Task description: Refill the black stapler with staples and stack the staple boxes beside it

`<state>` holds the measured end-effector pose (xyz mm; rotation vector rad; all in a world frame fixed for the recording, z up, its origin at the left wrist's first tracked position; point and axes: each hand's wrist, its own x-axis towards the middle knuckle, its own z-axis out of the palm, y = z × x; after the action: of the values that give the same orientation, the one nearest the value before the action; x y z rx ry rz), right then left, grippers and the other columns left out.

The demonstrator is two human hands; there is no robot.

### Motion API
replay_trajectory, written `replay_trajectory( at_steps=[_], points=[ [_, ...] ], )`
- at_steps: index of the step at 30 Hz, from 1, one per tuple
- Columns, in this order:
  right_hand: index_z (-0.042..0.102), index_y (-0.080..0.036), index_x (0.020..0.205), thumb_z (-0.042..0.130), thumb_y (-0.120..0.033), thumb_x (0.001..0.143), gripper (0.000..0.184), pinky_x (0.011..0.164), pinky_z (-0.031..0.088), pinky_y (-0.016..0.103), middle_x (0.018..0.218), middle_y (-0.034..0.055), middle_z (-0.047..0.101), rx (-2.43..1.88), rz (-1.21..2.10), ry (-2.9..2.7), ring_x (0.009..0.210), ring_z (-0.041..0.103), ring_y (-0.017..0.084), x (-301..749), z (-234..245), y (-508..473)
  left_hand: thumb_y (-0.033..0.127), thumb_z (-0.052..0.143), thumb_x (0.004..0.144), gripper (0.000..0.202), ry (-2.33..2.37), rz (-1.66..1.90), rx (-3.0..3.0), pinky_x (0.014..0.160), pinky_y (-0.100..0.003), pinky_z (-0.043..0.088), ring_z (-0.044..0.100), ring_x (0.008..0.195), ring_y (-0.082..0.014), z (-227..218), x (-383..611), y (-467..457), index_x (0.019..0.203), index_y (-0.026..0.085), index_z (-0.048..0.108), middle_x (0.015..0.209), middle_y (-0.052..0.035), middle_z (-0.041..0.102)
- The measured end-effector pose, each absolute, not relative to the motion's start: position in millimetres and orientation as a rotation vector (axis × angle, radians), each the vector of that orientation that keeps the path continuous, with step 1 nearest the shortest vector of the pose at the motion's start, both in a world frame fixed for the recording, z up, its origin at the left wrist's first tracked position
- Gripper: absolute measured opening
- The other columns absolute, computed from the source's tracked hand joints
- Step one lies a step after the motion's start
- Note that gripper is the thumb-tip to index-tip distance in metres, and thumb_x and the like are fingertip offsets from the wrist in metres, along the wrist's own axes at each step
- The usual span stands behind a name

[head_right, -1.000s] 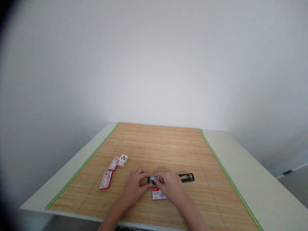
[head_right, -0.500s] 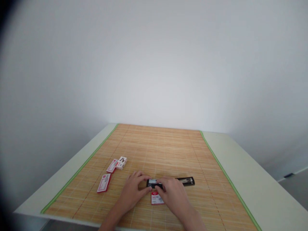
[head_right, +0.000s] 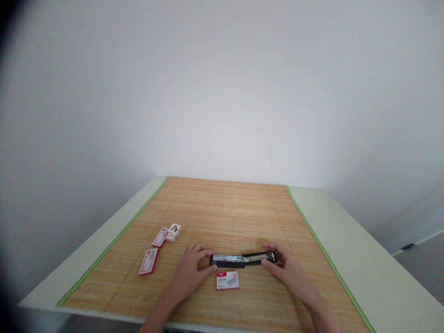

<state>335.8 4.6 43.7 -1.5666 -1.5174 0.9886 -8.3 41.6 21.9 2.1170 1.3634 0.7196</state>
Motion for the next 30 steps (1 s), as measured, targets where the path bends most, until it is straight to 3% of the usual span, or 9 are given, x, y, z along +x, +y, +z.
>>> replay_trajectory(
  at_steps=[4, 11, 15, 21, 27, 30],
  points=[
    [0.066, -0.022, 0.117, 0.071, -0.053, 0.086, 0.044, 0.067, 0.049, 0.031, 0.095, 0.0043, 0.068, -1.424, 1.062, -1.449, 0.081, 0.062, 0.02, 311.1, 49.3, 7.0, 0.043, 0.077, 0.083, 0.031, 1.363, 0.713, 2.119, 0.094, -0.038, 0.037, 0.057, 0.109, -0.0261, 21.4, -8.1, 42.1, 0.113, 0.035, 0.074, 0.112, -0.0011, 0.068],
    [0.072, -0.024, 0.095, 0.078, -0.035, 0.084, 0.017, 0.072, 0.046, 0.03, 0.095, 0.003, 0.063, -1.361, 0.718, -1.868, 0.084, 0.059, 0.019, 226.7, 71.3, 26.4, 0.045, 0.076, 0.086, 0.03, 1.338, 0.732, 2.165, 0.093, -0.038, 0.037, 0.056, 0.108, -0.0256, 20.9, -8.9, 40.9, 0.113, 0.035, 0.073, 0.111, -0.0006, 0.068],
    [0.076, -0.026, 0.095, 0.083, -0.029, 0.078, 0.018, 0.081, 0.047, 0.032, 0.1, 0.0035, 0.065, -1.422, 0.579, -2.121, 0.093, 0.061, 0.022, 203.4, 70.0, 32.9, 0.045, 0.074, 0.087, 0.026, 1.345, 0.728, 2.187, 0.091, -0.037, 0.037, 0.056, 0.106, -0.0245, 20.6, -8.4, 40.4, 0.111, 0.033, 0.073, 0.109, -0.0002, 0.067],
    [0.076, -0.03, 0.108, 0.066, -0.032, 0.093, 0.018, 0.087, 0.048, 0.032, 0.104, 0.0039, 0.067, -1.317, 0.672, -2.168, 0.099, 0.061, 0.022, 213.3, 80.3, 28.5, 0.043, 0.076, 0.086, 0.028, 1.354, 0.738, 2.196, 0.091, -0.037, 0.038, 0.057, 0.105, -0.0247, 20.9, -8.4, 41.2, 0.112, 0.034, 0.072, 0.107, 0.0002, 0.067],
    [0.072, -0.028, 0.124, 0.065, -0.04, 0.092, 0.035, 0.082, 0.048, 0.034, 0.105, 0.0073, 0.069, -1.477, 0.626, -1.947, 0.091, 0.062, 0.023, 229.5, 67.9, 25.8, 0.034, 0.061, 0.096, 0.031, 1.344, 0.889, 2.105, 0.095, -0.038, 0.043, 0.06, 0.103, -0.0226, 26.8, -3.0, 28.4, 0.127, 0.031, 0.064, 0.106, -0.0024, 0.066],
    [0.068, -0.026, 0.132, 0.064, -0.046, 0.091, 0.046, 0.074, 0.047, 0.033, 0.097, 0.0053, 0.069, -1.501, 0.643, -1.8, 0.081, 0.059, 0.021, 241.4, 54.4, 23.6, 0.035, 0.066, 0.09, 0.043, 1.22, 0.838, 2.151, 0.097, -0.038, 0.044, 0.059, 0.108, -0.0237, 34.9, 7.8, 12.0, 0.133, 0.033, 0.059, 0.113, -0.0033, 0.064]
  ],
)
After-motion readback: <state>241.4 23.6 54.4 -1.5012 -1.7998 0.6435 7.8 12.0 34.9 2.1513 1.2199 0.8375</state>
